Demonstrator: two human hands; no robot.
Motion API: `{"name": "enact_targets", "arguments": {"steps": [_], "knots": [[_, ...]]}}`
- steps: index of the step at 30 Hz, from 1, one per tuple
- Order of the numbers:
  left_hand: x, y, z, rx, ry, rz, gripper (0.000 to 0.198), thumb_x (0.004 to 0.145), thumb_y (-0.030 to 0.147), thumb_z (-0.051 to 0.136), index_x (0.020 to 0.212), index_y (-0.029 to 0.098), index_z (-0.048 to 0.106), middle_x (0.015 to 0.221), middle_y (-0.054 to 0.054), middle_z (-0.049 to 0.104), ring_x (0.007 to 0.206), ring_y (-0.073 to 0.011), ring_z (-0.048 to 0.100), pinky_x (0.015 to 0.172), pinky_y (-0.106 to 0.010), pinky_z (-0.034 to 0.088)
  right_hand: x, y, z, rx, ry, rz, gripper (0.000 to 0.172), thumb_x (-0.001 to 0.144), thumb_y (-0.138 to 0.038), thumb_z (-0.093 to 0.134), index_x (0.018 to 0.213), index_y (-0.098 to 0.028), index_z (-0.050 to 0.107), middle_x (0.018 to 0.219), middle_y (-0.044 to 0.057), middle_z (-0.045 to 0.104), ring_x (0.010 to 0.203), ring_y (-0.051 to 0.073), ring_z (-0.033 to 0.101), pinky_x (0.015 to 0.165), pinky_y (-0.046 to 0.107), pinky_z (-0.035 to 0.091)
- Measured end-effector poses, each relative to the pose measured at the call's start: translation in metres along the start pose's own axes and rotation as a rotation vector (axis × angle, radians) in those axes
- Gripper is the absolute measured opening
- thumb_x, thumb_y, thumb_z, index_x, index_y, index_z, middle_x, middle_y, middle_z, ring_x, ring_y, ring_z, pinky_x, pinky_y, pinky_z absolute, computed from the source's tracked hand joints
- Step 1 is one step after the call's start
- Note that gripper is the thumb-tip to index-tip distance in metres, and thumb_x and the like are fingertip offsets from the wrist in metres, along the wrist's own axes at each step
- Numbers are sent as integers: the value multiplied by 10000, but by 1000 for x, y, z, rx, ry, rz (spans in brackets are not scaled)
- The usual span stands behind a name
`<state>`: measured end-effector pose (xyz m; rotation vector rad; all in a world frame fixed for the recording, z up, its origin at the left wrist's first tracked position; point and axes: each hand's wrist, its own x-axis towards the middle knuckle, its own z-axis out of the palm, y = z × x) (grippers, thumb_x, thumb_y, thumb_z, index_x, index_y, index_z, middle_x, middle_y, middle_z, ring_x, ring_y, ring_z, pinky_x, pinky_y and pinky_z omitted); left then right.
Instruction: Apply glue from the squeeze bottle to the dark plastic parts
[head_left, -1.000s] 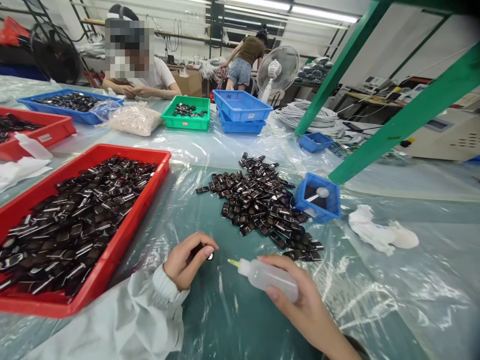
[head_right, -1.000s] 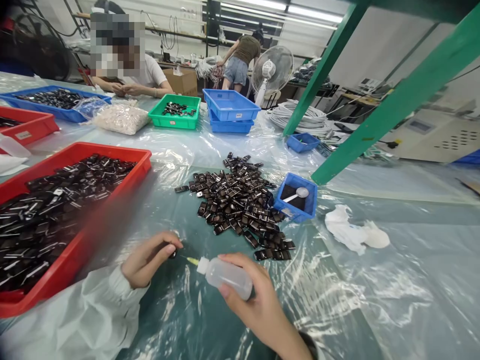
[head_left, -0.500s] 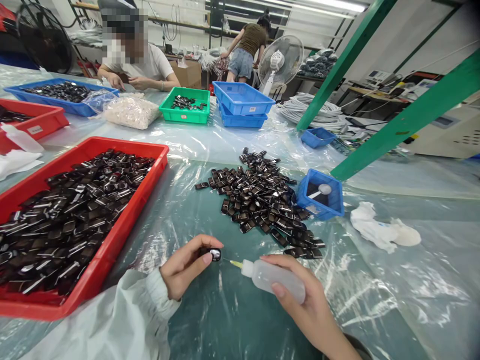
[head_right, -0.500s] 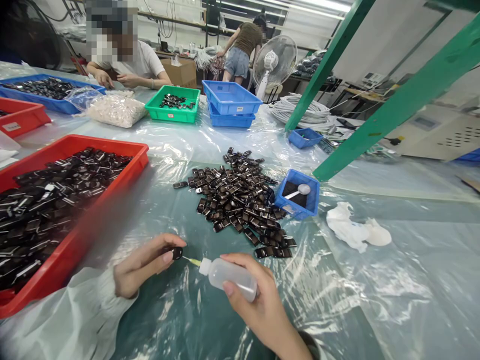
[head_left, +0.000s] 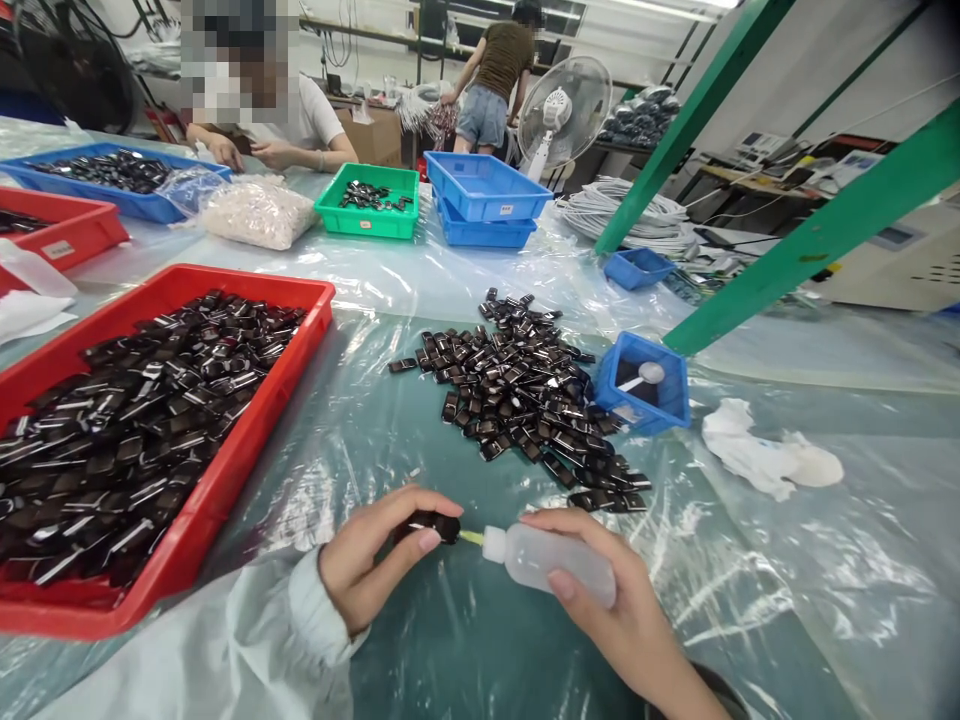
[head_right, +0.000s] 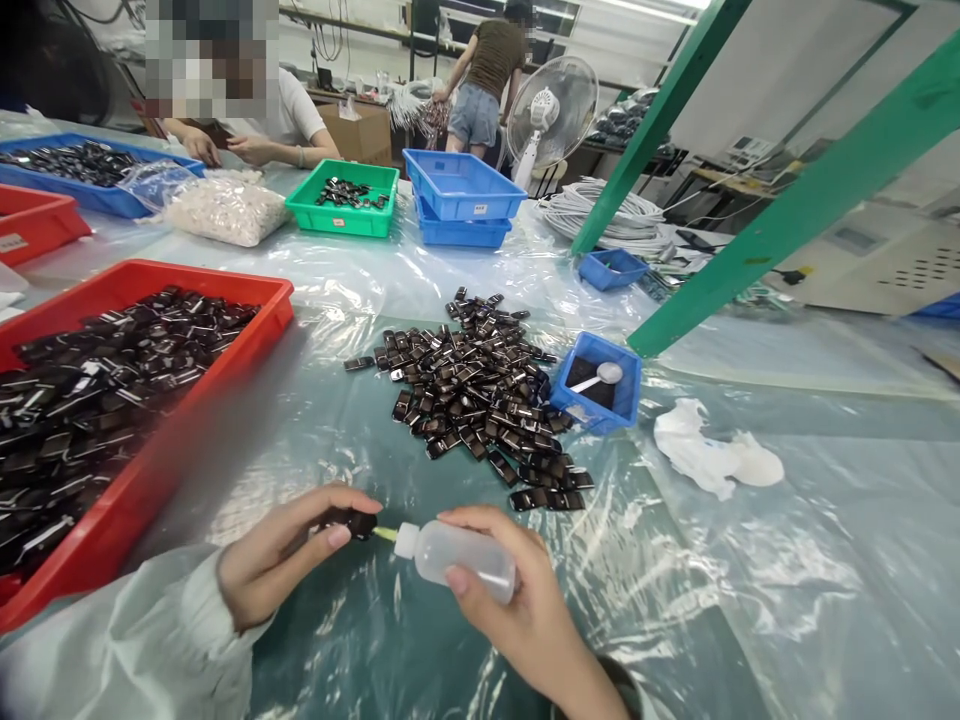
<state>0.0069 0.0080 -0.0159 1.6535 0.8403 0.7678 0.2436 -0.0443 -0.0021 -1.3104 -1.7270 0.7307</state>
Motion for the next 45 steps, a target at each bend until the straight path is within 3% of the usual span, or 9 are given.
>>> {"name": "enact_targets", "arguments": {"steps": [3,8,16,39,45], "knots": [[-2,3,1,74,-19,108,228,945,277,444,1135,283,571,992,-14,613,887,-149,580,774,-235,422,1,1,-1,93,39,34,234,883,-478,522,1000,-296,612,830,7,681,629,143,648,507,187,494],[-5,6,3,70,5,147,250,926,223,487,1146,303,575,998,-16,618,845,-135,581,719,-207,457,2,3,-1,185,63,79,265,871,-496,532,963,-268,632,801,17,674,599,146,633,489,190,493],[-6,8,4,119,68,136,225,878,242,587,1098,280,618,970,-24,684,851,-160,628,738,-228,475,1,2,-3,202,41,107,270,863,-507,542,973,-280,638,801,15,685,619,148,642,504,184,499],[-6,10,4,95,-22,165,219,884,171,554,1084,225,626,950,-49,689,820,-165,622,744,-257,470,0,2,-11,175,-28,136,256,858,-480,561,912,-249,655,728,21,666,557,157,614,454,206,461],[-7,9,5,126,-16,78,271,897,219,531,1157,259,596,945,-39,670,801,-162,614,710,-243,486,0,2,-10,157,-34,132,236,867,-483,547,943,-279,639,745,4,656,567,141,602,466,190,457]]}}
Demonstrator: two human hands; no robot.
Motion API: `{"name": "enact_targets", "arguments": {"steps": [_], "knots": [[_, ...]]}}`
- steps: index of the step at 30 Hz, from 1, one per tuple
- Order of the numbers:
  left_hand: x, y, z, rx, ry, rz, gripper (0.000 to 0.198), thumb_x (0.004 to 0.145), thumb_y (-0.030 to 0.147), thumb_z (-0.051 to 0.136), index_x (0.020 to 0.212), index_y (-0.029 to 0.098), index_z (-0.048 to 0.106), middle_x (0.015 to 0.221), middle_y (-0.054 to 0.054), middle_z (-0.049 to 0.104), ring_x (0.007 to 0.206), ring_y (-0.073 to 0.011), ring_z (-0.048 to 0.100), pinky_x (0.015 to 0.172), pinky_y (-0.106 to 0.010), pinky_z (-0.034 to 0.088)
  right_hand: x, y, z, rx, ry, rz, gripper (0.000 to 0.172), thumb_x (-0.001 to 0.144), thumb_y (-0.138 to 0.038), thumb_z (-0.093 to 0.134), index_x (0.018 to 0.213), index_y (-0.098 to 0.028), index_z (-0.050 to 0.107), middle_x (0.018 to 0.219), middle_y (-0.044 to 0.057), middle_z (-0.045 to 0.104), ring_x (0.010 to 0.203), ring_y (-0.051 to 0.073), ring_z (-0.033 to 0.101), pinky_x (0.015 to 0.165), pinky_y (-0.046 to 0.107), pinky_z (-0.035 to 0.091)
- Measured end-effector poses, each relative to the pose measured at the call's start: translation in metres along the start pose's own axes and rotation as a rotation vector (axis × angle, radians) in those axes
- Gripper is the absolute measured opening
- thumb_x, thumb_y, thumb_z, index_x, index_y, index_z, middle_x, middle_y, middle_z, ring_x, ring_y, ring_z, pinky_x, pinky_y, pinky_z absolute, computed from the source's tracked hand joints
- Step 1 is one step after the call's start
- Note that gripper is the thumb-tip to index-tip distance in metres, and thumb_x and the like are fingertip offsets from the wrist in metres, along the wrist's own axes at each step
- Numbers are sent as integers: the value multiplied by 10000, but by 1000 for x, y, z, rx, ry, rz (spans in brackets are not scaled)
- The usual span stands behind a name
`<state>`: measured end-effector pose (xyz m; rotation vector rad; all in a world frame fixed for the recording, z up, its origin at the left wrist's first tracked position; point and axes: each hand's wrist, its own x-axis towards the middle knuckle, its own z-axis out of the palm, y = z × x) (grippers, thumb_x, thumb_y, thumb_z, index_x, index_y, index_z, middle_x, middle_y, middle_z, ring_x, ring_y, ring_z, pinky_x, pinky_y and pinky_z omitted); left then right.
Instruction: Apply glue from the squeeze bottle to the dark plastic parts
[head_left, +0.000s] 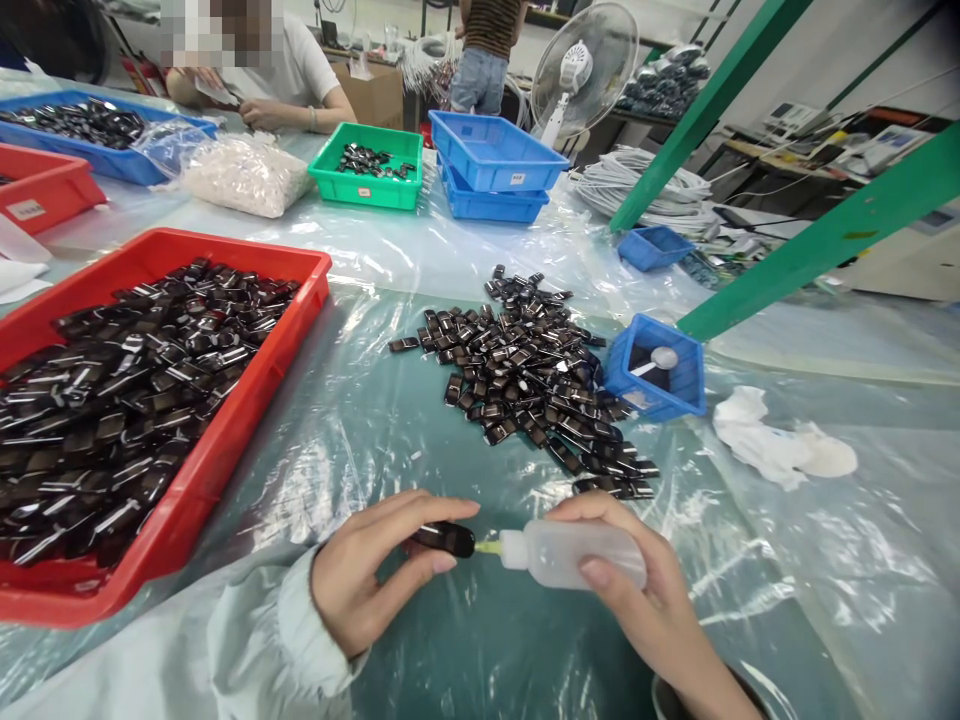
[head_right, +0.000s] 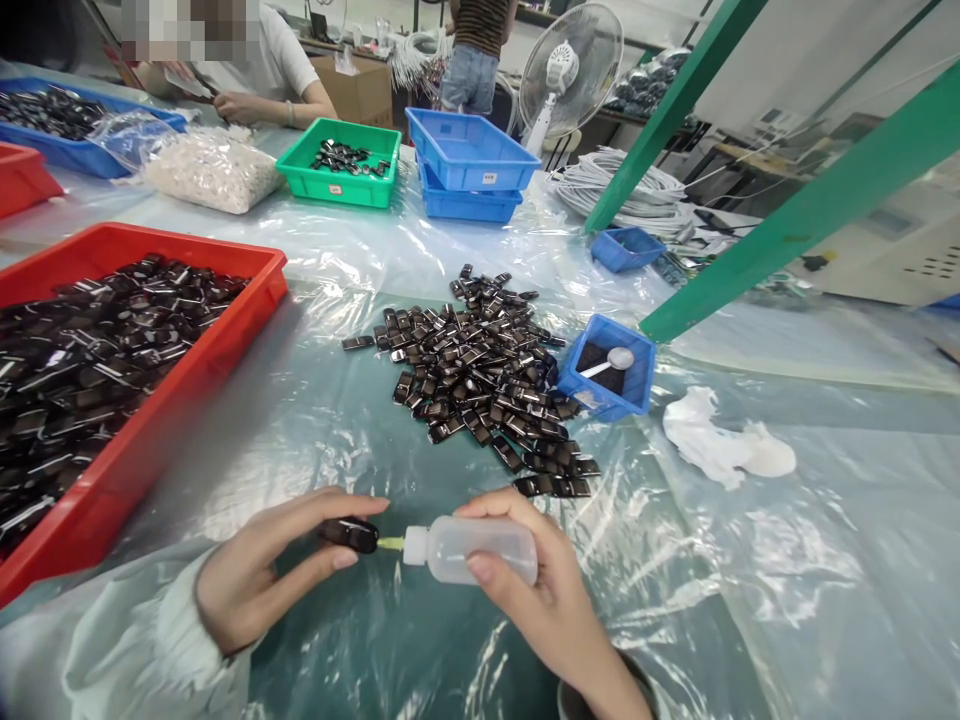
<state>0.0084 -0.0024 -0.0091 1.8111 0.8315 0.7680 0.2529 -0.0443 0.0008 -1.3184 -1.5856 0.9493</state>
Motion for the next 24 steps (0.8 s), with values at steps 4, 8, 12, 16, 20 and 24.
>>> {"name": "enact_targets", "arguments": {"steps": [4,8,12,16,20,24], "knots": [[0,-1,1,36,0,-51,230,903,240,512,1113,257,604,947,-35,662,799,-166,606,703,-247,475,0,0,2,-49,30,-34,246,877,-488,530,975,-284,626,782,8,659,606,146,619,501,197,478],[0,-2,1,35,-4,-46,294,927,235,446,1194,260,567,915,-41,605,769,-165,576,681,-260,463,0,1,2,-87,65,-62,246,880,-481,530,985,-278,619,803,14,668,615,150,633,505,200,491],[1,-5,-2,11,17,10,339,962,237,371,1238,289,562,1013,-50,575,919,-175,572,830,-280,453,0,1,2,-103,111,-84,233,880,-471,537,980,-276,619,813,14,681,640,153,650,527,198,510],[2,-9,-4,38,60,42,324,937,191,444,1216,290,577,1053,-36,585,945,-155,579,851,-242,450,1,0,3,-135,114,-94,224,878,-470,543,980,-287,620,832,6,693,662,146,661,550,186,517],[3,-10,-5,71,88,57,296,901,169,518,1169,271,596,1060,-35,585,954,-150,585,860,-230,451,2,-1,3,-141,113,-92,227,875,-482,542,973,-293,620,826,-5,695,647,136,657,539,174,513],[2,-8,-4,97,94,65,285,900,158,518,1147,268,606,1051,-35,588,957,-151,585,865,-232,452,3,-3,2,-119,96,-87,236,872,-492,542,960,-290,625,802,-7,694,618,132,650,518,174,506]]}}
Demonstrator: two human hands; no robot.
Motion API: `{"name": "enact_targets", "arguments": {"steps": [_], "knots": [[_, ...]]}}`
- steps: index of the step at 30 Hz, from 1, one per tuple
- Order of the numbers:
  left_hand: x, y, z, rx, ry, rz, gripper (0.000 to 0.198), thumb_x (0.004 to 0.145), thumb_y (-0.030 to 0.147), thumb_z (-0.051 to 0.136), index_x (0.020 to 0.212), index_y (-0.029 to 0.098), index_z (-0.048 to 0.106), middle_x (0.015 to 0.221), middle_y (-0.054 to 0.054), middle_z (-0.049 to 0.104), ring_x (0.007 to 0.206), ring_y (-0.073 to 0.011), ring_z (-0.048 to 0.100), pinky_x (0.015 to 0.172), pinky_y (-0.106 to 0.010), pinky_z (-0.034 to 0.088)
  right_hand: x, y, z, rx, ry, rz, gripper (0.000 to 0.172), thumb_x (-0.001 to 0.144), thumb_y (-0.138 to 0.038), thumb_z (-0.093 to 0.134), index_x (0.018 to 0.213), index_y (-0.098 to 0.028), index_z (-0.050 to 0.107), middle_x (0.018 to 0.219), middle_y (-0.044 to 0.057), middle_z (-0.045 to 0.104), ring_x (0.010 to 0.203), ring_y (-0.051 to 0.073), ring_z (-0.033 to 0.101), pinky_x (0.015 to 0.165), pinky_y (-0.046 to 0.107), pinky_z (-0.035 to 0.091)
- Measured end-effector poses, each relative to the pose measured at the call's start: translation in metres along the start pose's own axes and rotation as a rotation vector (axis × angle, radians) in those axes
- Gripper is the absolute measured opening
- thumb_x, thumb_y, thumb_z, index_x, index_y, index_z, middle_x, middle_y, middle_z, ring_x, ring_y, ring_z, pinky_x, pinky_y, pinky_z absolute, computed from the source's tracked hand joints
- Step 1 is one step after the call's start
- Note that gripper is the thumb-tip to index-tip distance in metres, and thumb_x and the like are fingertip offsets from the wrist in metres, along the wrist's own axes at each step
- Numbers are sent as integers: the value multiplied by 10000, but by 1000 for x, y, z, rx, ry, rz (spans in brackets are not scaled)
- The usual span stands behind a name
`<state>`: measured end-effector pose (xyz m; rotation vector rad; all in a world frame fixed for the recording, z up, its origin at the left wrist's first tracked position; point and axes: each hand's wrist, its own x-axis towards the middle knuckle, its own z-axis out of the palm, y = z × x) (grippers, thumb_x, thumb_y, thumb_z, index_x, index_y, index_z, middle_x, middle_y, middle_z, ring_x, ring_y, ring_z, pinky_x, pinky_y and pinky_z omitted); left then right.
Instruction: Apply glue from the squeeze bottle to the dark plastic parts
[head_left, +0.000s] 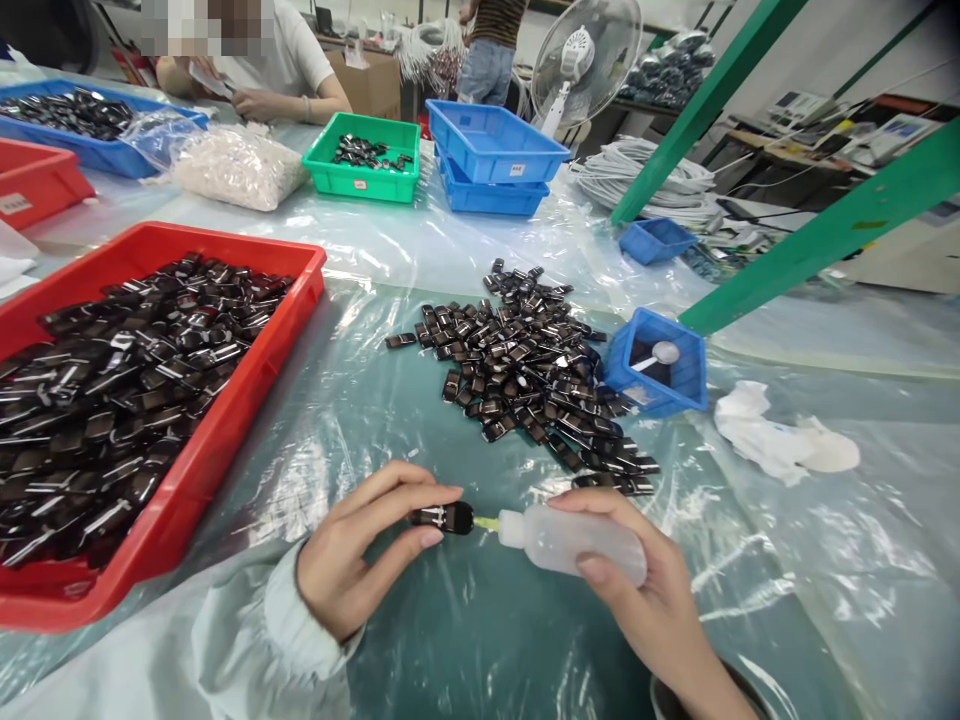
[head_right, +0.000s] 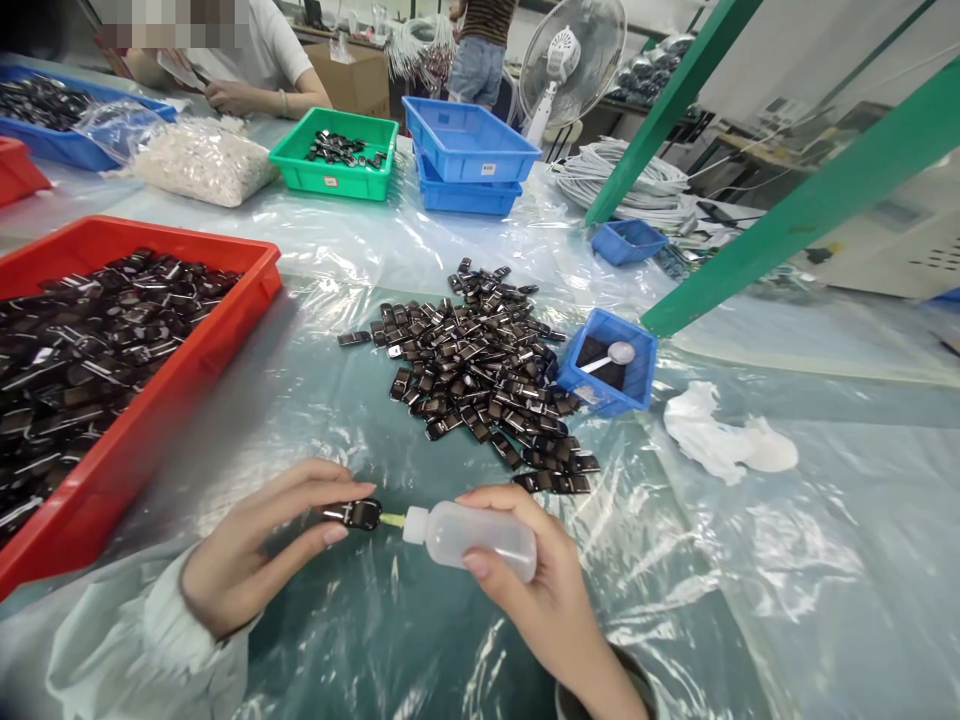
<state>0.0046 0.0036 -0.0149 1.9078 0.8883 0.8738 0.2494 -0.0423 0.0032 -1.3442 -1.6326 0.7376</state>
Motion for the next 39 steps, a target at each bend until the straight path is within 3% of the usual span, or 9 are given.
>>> {"name": "enact_targets", "arguments": {"steps": [27,33,36,39], "knots": [[-2,2,1,72,-5,68,306,912,117,473,1162,254,583,1045,-28,564,959,-128,560,863,-202,436,0,3,-3,71,-62,77,223,868,-492,546,927,-295,634,760,-17,673,596,121,612,496,163,466],[0,-7,-3,166,101,21,286,913,168,471,1159,258,586,1075,-33,599,998,-139,591,885,-213,452,0,6,-1,122,13,167,226,879,-480,531,951,-291,631,802,-5,673,611,130,614,504,180,487],[3,-13,-6,215,179,-32,250,916,238,473,1130,259,600,1083,-28,640,1011,-152,607,841,-208,481,0,9,1,143,5,242,246,892,-427,535,1082,-296,619,990,27,694,769,169,663,614,238,544],[4,-16,-8,200,239,-93,246,911,305,465,1093,259,625,1069,-22,667,994,-168,618,845,-230,490,2,13,6,117,-22,231,326,882,-342,577,1205,-302,575,1217,45,635,1052,213,617,868,342,512]]}}
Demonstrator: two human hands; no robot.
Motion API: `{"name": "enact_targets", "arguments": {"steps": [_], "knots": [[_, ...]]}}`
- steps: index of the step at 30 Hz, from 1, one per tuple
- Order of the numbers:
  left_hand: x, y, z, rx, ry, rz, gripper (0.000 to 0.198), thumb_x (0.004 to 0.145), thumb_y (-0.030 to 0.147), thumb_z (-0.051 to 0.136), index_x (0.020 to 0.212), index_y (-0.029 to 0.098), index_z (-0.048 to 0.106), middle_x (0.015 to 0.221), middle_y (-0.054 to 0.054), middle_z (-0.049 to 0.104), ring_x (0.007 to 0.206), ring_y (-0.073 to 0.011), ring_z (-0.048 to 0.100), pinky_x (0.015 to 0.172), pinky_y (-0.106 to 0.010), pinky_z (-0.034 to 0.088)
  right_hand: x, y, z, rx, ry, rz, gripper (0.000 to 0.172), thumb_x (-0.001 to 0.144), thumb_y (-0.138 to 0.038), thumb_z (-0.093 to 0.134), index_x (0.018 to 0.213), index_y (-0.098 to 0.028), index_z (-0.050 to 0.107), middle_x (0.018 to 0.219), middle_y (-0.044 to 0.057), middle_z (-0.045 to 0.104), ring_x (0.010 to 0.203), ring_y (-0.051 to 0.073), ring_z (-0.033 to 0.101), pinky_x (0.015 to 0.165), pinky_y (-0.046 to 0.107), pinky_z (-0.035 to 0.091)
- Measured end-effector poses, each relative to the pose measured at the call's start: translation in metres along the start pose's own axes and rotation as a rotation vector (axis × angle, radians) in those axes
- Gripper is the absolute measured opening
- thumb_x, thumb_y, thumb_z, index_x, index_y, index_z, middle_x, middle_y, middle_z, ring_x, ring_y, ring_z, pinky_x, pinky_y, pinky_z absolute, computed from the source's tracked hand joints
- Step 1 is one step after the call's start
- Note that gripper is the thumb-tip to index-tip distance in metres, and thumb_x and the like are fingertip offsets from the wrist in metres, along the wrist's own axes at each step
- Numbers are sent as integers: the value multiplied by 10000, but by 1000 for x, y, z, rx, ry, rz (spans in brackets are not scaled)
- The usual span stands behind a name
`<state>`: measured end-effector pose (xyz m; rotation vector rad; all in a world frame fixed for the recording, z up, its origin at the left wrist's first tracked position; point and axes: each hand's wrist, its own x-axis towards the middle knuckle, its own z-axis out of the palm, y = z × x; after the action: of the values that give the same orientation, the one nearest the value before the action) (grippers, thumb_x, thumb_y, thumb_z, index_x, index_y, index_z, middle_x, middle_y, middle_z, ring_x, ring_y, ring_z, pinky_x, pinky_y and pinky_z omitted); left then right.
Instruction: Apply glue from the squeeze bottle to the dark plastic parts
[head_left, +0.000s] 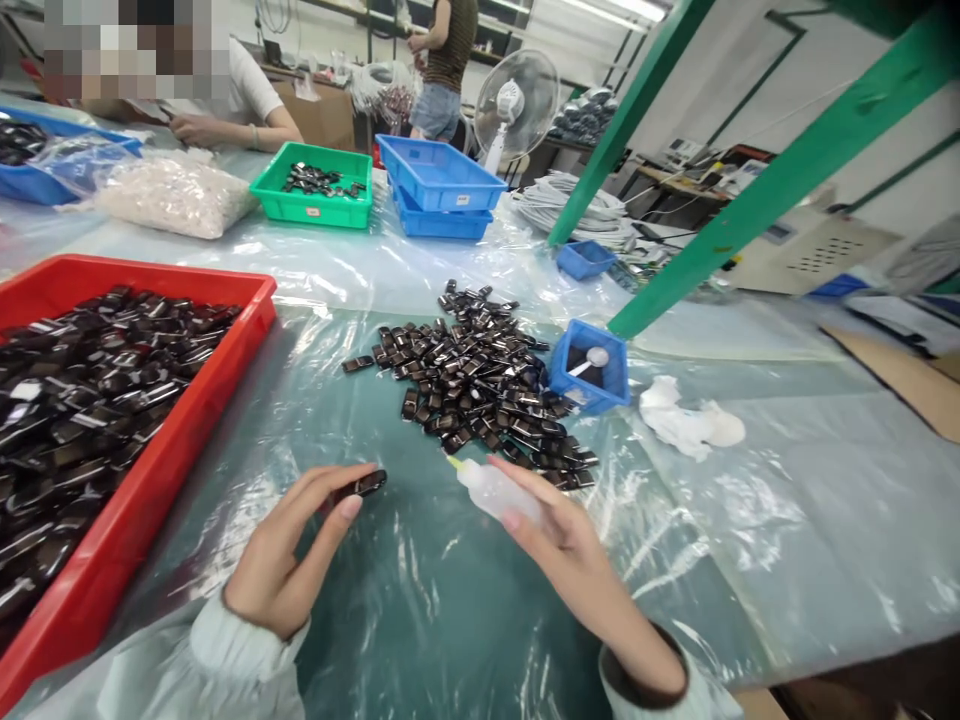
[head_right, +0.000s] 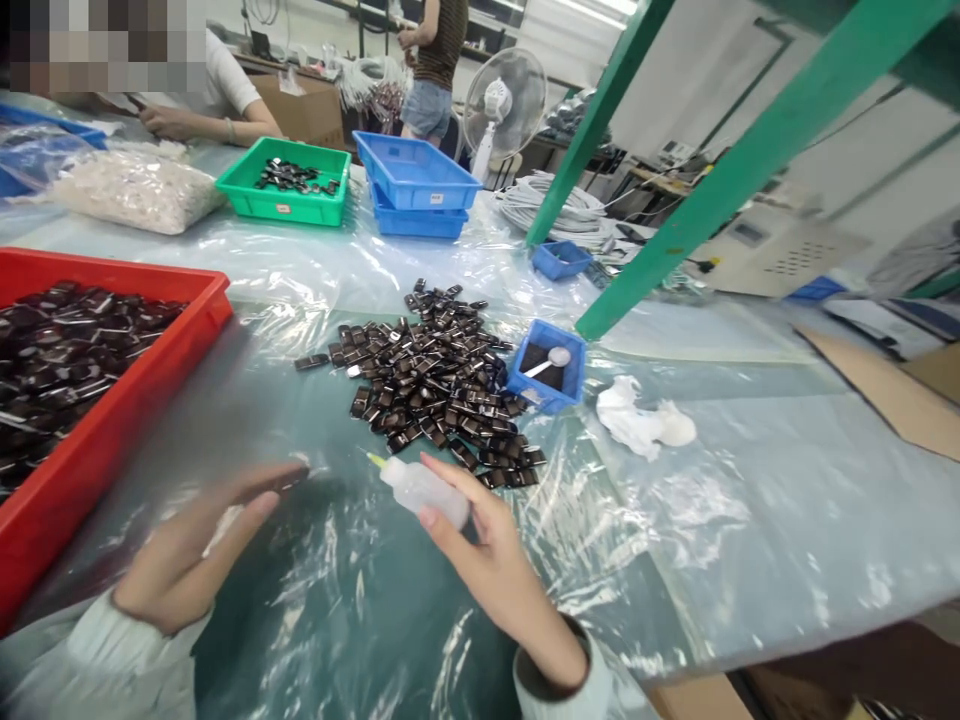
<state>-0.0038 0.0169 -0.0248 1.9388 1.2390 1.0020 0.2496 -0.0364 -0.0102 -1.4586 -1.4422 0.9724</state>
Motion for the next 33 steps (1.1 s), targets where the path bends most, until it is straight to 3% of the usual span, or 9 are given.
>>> {"name": "enact_targets", "arguments": {"steps": [3,8,10,13,16,18,25,30,33], "knots": [[0,1,1,-50,6,-72,268,892,358,473,1064,255,651,1024,-19,684,894,-174,641,849,-260,497,3,2,8,-46,17,-44,330,853,-260,627,1175,-305,569,1222,30,628,1132,206,575,964,372,456],[0,3,2,-128,-13,-178,327,846,449,505,1029,238,675,961,-25,710,858,-190,662,823,-264,517,2,3,12,-165,79,-117,402,814,-242,676,1181,-293,518,1189,29,650,1080,191,609,907,336,502],[1,2,2,-138,0,-213,378,828,501,514,1025,224,678,998,-39,716,899,-208,667,837,-276,521,2,7,-1,-260,193,-157,422,800,-279,689,1187,-272,523,1139,46,669,1010,208,634,864,353,519],[3,1,1,-143,24,-260,467,804,575,518,1031,199,677,979,-60,727,891,-231,681,840,-306,533,8,15,-38,-376,372,-190,201,862,-294,599,1049,-221,606,1040,85,677,983,244,620,904,433,467],[3,1,2,-161,20,-278,505,784,611,527,1029,196,680,960,-61,730,874,-232,687,819,-304,544,18,23,-70,-433,383,-176,205,815,-346,646,959,-201,639,919,89,699,875,263,645,834,447,489],[2,2,3,-183,16,-269,492,780,614,536,1014,208,686,992,-56,724,894,-227,682,812,-291,542,23,26,-77,-447,350,-159,226,833,-371,616,975,-196,632,872,80,714,801,243,664,757,405,522],[-1,1,8,-251,23,-215,358,821,526,561,1011,250,686,1000,-35,704,894,-199,653,824,-287,518,27,17,-49,-536,424,-169,279,861,-402,579,1021,-174,567,889,90,649,839,244,608,778,407,480],[-3,-4,10,-230,-5,-178,275,866,438,529,1041,276,666,1019,-15,687,907,-178,628,841,-277,488,32,5,-23,-614,362,-173,400,755,-453,689,1014,-185,544,888,94,631,863,288,586,758,426,465],[-4,-7,11,-204,-3,-152,259,878,401,521,1059,272,654,1060,-23,677,964,-191,614,809,-275,488,37,3,-9,-637,345,-166,381,731,-452,706,951,-190,539,856,96,630,847,303,585,724,420,465]]}}
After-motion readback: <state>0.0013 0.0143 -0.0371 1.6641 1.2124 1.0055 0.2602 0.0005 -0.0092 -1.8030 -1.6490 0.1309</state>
